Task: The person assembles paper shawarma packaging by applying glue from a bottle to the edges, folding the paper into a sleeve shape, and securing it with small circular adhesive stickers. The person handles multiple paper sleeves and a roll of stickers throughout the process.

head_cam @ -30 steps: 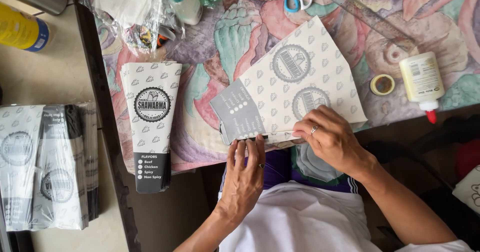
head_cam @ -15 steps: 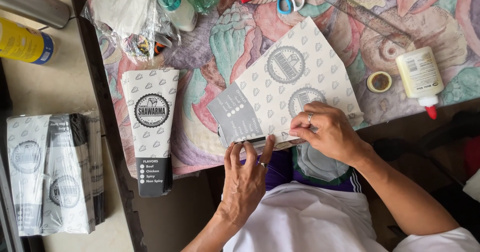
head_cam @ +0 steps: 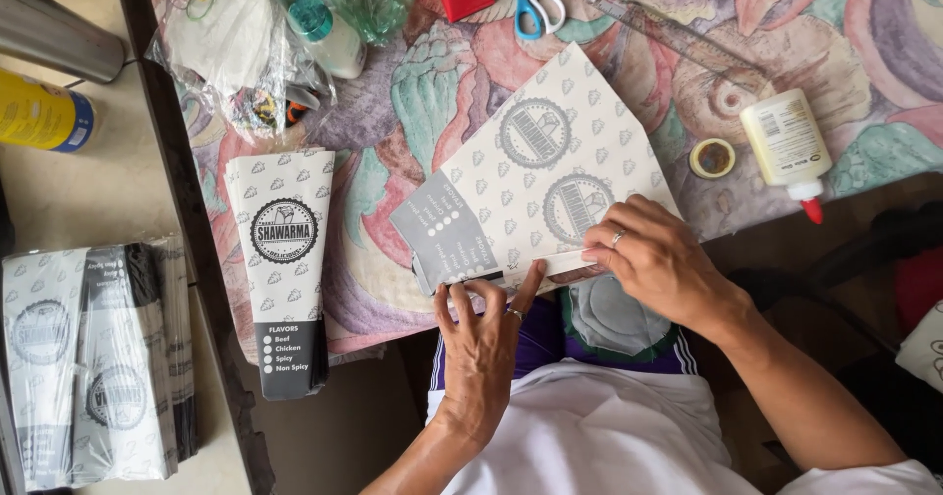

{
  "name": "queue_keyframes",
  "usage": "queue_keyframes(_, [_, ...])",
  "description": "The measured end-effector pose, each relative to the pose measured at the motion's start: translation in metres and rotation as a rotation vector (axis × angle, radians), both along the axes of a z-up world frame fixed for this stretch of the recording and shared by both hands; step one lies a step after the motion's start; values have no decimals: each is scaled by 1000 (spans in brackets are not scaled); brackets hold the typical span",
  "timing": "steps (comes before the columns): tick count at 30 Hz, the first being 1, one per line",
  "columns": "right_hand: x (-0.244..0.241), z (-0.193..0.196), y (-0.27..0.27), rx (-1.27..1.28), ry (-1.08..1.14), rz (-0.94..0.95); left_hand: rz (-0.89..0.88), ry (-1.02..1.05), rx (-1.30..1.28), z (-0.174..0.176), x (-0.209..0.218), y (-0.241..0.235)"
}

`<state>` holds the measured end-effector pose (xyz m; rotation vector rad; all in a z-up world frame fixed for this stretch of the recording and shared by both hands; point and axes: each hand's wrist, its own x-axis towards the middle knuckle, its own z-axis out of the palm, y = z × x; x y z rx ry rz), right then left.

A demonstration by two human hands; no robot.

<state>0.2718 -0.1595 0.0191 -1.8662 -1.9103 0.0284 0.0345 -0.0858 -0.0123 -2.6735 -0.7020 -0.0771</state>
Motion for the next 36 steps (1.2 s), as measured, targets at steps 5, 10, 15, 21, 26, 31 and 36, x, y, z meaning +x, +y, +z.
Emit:
queue_keyframes(5, [15,-20,-6,90,370,54,26,99,117,1,2,0])
queue_keyframes(10, [19,-18,-2,32,441,36,19,154,174,5,5,2])
queue_keyframes(15, [19,-22,1,-38,462,-43,10,145,100,6,7,3])
queue_keyframes(21, [9,-19,3,-98,256,-144,35,123,64,6,14,1])
queue_keyframes(26, [21,-16,-17,-6,-12,-111,52,130,68,2,16,0])
queue_keyframes(31, [27,-12,-26,51,249,-40,51,123,76,0,16,0])
queue_keyframes(36, [30,-14,-26,68,282,-48,41,157,92,3,16,0])
